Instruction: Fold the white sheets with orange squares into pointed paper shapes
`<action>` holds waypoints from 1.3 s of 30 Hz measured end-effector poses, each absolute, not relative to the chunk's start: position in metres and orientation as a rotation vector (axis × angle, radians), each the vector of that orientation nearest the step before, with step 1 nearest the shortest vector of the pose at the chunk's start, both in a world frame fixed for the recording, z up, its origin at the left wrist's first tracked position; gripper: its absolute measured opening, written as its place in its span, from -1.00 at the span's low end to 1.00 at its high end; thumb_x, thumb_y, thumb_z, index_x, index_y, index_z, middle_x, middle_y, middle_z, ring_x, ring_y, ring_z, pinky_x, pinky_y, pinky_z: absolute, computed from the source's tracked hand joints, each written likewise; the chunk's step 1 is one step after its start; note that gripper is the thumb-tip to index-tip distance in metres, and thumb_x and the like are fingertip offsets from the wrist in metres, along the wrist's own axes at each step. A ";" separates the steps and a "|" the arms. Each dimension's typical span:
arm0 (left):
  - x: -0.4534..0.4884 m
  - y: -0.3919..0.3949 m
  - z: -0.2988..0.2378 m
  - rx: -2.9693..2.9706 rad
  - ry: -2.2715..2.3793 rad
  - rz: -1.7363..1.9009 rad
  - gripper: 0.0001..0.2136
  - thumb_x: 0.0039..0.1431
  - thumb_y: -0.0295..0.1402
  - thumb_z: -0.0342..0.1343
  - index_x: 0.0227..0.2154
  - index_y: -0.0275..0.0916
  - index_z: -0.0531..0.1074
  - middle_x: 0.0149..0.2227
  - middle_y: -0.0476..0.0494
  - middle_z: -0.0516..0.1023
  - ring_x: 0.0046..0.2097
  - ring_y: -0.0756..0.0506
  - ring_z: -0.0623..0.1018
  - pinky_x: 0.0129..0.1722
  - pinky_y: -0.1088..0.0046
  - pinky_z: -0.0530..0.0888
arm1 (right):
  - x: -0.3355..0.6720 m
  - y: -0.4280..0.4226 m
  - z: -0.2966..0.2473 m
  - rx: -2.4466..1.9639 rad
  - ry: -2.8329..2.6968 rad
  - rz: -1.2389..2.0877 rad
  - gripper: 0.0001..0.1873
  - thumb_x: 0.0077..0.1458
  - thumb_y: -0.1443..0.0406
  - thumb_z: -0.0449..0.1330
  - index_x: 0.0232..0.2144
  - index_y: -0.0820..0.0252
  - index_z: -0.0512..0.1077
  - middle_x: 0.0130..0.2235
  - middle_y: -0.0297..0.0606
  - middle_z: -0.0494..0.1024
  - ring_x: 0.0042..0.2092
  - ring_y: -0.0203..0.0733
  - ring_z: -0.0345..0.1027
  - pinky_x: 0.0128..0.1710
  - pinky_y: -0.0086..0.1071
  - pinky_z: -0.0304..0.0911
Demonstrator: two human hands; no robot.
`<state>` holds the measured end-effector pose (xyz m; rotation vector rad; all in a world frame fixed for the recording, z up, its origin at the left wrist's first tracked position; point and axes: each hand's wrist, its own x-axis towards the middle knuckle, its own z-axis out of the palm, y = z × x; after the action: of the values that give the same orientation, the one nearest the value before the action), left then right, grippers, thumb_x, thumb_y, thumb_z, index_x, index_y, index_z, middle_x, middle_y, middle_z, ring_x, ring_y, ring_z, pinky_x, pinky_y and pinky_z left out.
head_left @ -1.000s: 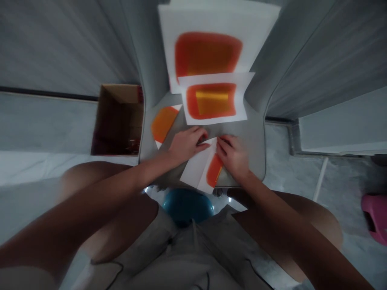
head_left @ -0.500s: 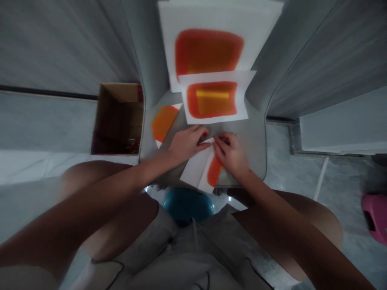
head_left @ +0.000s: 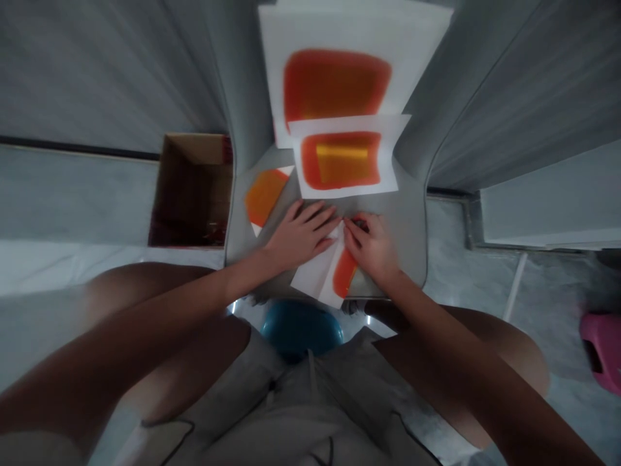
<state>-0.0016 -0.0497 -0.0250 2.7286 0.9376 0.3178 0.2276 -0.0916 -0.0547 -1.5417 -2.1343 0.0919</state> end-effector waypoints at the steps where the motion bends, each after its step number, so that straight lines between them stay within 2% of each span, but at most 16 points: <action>1: -0.003 -0.051 -0.025 2.730 0.933 0.310 -0.53 0.51 -0.23 -0.04 0.41 -0.10 0.27 0.45 -0.23 0.29 0.48 -0.32 0.22 0.46 -0.14 0.07 | 0.228 -0.092 -0.055 -1.537 -2.130 0.083 -0.62 0.41 0.24 0.08 0.07 0.16 0.63 -0.02 0.01 0.55 -0.08 0.05 0.38 -0.03 0.00 0.43; 9: -0.016 -0.060 -0.022 2.732 0.961 0.225 -0.50 0.55 -0.16 -0.15 0.43 -0.21 0.23 0.49 -0.23 0.19 0.53 -0.28 0.12 0.51 -0.03 0.03 | 0.228 -0.091 -0.054 -1.509 -2.136 0.039 -0.63 0.41 0.23 0.09 0.04 0.18 0.64 -0.05 0.02 0.57 -0.09 0.06 0.39 -0.04 0.00 0.43; 15: -0.023 -0.078 -0.016 2.688 1.067 0.246 -0.50 0.51 -0.20 -0.06 0.42 -0.17 0.26 0.48 -0.22 0.22 0.51 -0.35 0.14 0.51 -0.13 0.05 | 0.228 -0.090 -0.057 -1.519 -2.121 0.074 -0.64 0.41 0.22 0.09 0.04 0.14 0.64 -0.04 0.00 0.56 -0.08 0.06 0.40 -0.03 0.03 0.42; 19: -0.029 -0.085 -0.016 2.665 1.075 0.276 -0.52 0.52 -0.23 -0.08 0.41 -0.17 0.27 0.45 -0.22 0.28 0.51 -0.33 0.17 0.52 -0.12 0.04 | 0.228 -0.091 -0.059 -1.527 -2.118 0.079 -0.64 0.41 0.22 0.09 0.03 0.17 0.63 -0.04 0.02 0.56 -0.07 0.07 0.40 -0.02 0.01 0.42; 24: -0.028 -0.082 -0.014 2.602 1.077 0.471 -0.47 0.52 -0.27 -0.10 0.47 -0.23 0.14 0.50 -0.31 0.16 0.49 -0.28 0.22 0.46 0.07 0.24 | 0.230 -0.091 -0.057 -1.530 -2.149 0.066 -0.59 0.42 0.23 0.06 0.15 0.23 0.56 0.00 0.03 0.54 -0.02 0.09 0.39 0.04 -0.01 0.41; 26: -0.023 -0.077 -0.013 2.608 1.068 0.521 -0.46 0.52 -0.27 -0.11 0.48 -0.26 0.12 0.49 -0.30 0.17 0.48 -0.25 0.24 0.45 0.13 0.27 | 0.230 -0.090 -0.055 -1.551 -2.179 0.068 -0.56 0.41 0.24 0.06 0.21 0.24 0.51 0.02 0.04 0.53 -0.01 0.11 0.39 0.05 0.01 0.41; 29: -0.013 -0.070 -0.018 2.635 1.067 0.525 -0.51 0.54 -0.29 -0.13 0.43 -0.31 0.22 0.43 -0.27 0.31 0.44 -0.22 0.32 0.45 0.16 0.27 | 0.231 -0.088 -0.054 -1.558 -2.215 0.107 -0.55 0.39 0.27 0.06 0.22 0.23 0.51 0.02 0.05 0.51 -0.02 0.11 0.39 0.05 0.02 0.41; 34: -0.007 -0.064 -0.033 2.669 1.079 0.548 -0.63 0.52 -0.29 -0.07 0.21 -0.27 0.51 0.30 -0.22 0.50 0.35 -0.25 0.44 0.35 0.12 0.40 | 0.237 -0.087 -0.057 -1.492 -2.172 0.204 -0.56 0.32 0.32 0.10 0.17 0.14 0.56 0.03 -0.01 0.49 0.03 0.09 0.38 0.10 0.00 0.41; 39: -0.007 -0.067 -0.037 2.698 0.959 0.609 -0.63 0.50 -0.32 -0.01 0.26 -0.23 0.47 0.29 -0.19 0.52 0.35 -0.22 0.46 0.37 0.09 0.39 | 0.240 -0.086 -0.060 -1.483 -2.051 0.325 -0.54 0.26 0.39 0.08 0.09 0.02 0.62 0.09 -0.09 0.48 -0.02 0.01 0.40 0.08 -0.03 0.43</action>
<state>-0.0073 -0.0674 -0.0366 2.6981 0.9588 0.6095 0.2404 -0.0863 -0.0602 -1.4826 -2.0512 0.3251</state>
